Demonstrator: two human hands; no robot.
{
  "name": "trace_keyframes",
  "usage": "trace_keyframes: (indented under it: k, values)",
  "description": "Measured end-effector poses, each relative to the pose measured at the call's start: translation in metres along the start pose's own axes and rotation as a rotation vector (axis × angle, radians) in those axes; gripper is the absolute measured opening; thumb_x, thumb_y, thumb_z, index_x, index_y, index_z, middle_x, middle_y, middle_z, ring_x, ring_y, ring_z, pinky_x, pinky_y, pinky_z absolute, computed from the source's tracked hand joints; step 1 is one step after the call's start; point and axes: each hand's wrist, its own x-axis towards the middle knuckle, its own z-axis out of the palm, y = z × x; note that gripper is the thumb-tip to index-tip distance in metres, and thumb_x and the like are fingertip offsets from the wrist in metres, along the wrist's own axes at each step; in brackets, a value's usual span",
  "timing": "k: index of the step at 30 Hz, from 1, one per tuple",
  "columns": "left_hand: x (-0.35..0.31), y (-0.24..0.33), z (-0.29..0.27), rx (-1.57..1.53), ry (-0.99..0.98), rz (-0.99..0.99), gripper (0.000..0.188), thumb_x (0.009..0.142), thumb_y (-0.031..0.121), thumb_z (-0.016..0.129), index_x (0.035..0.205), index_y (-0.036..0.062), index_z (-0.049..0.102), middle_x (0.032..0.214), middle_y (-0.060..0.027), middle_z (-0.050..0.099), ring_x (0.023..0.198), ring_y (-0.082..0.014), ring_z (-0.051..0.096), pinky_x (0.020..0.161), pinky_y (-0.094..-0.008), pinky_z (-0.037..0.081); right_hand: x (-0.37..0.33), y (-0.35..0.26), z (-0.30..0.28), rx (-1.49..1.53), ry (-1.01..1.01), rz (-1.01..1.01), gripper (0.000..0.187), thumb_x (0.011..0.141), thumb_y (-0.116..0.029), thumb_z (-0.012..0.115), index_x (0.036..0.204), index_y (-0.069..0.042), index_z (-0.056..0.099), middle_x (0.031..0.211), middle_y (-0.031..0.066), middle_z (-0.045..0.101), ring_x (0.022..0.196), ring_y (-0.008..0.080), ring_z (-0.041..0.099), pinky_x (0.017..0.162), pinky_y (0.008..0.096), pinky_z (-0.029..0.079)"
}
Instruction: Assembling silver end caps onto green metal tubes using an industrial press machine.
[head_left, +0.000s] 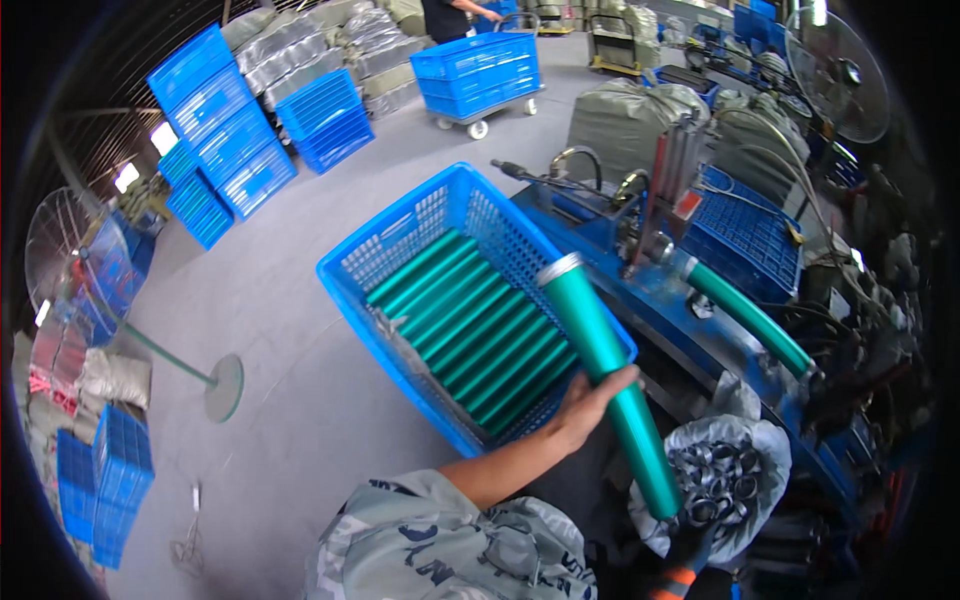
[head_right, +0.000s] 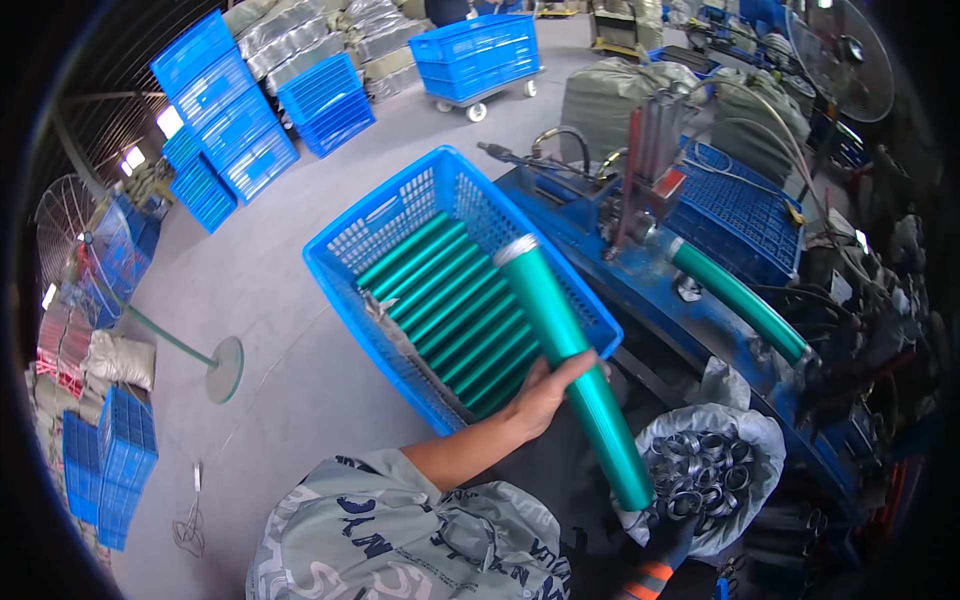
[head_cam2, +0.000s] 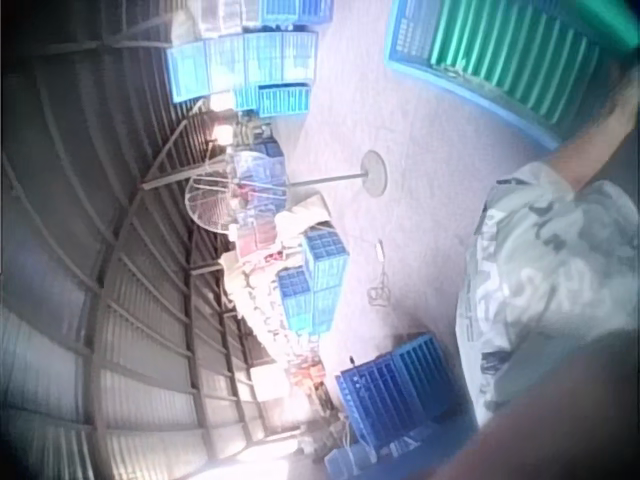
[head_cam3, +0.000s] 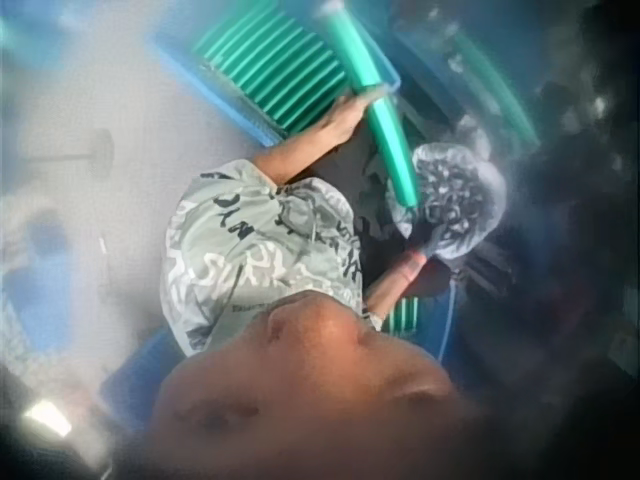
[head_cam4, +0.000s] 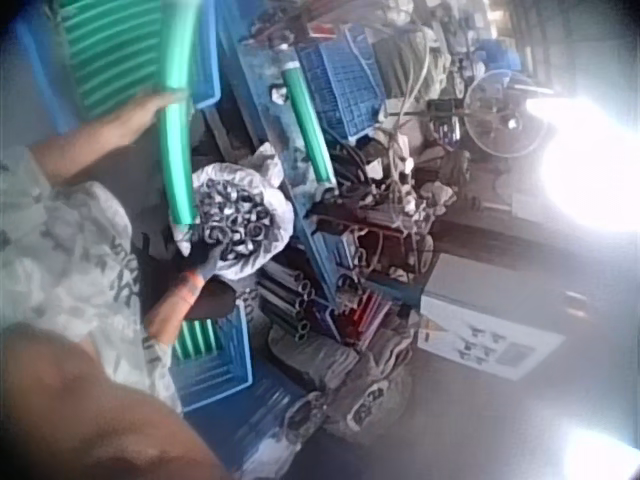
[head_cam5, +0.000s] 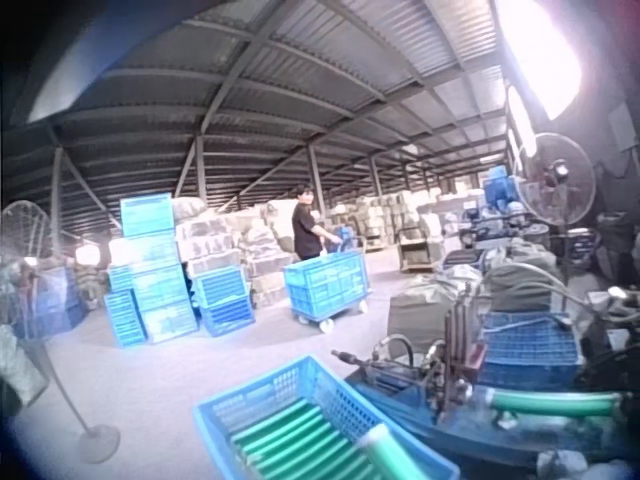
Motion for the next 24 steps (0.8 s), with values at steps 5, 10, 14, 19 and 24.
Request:
trace_keyframes:
  k: [5,10,14,19,24]
  values:
    - [-0.019,-0.043,-0.013,-0.217,0.084,-0.258,0.044,0.112,0.05,0.074,0.135,0.0134,0.067,0.129,-0.0084,0.076,0.123,-0.0246,0.075,0.104,-0.0514,0.061,-0.084,-0.105,0.121,0.467,0.026,0.001,0.047,0.112,-0.057,0.065,0.142,-0.021,0.069,0.138,0.0084,0.076,0.113,0.0292,0.074,0.08,0.0442,0.06]
    - [-0.031,-0.056,-0.015,-0.206,0.038,-0.277,0.047,0.109,0.05,0.079,0.138,0.0155,0.064,0.131,-0.0067,0.074,0.126,-0.0266,0.074,0.106,-0.0544,0.06,-0.082,-0.123,0.13,0.423,0.101,0.051,0.047,0.112,-0.055,0.066,0.146,-0.022,0.067,0.107,0.0,0.079,0.074,0.017,0.068,0.052,0.0321,0.048]
    - [-0.029,-0.065,0.005,-0.212,0.114,-0.268,0.046,0.112,0.05,0.074,0.137,0.0127,0.066,0.134,-0.0086,0.075,0.126,-0.0281,0.074,0.108,-0.0575,0.06,-0.079,-0.122,0.115,0.371,0.038,0.021,0.064,0.113,-0.06,0.059,0.165,-0.023,0.055,0.132,0.0033,0.064,0.096,0.0261,0.067,0.072,0.0425,0.055]
    - [-0.01,-0.057,-0.002,-0.244,0.123,-0.273,0.08,0.111,0.061,0.07,0.157,-0.0006,0.049,0.152,-0.0202,0.066,0.143,-0.0385,0.064,0.12,-0.0579,0.052,-0.061,-0.105,0.106,0.467,0.002,0.168,0.072,0.113,-0.064,0.059,0.173,-0.025,0.05,0.153,0.0102,0.066,0.108,0.0321,0.074,0.085,0.0456,0.06]
    - [-0.003,-0.07,0.0,-0.167,0.093,-0.179,0.076,0.11,0.066,0.067,0.148,0.0011,0.061,0.143,-0.019,0.071,0.14,-0.0357,0.066,0.124,-0.0533,0.05,-0.069,-0.165,0.146,0.501,-0.162,0.064,0.082,0.109,-0.059,0.073,0.175,-0.019,0.046,0.145,0.0112,0.07,0.102,0.0235,0.077,0.071,0.0361,0.063]
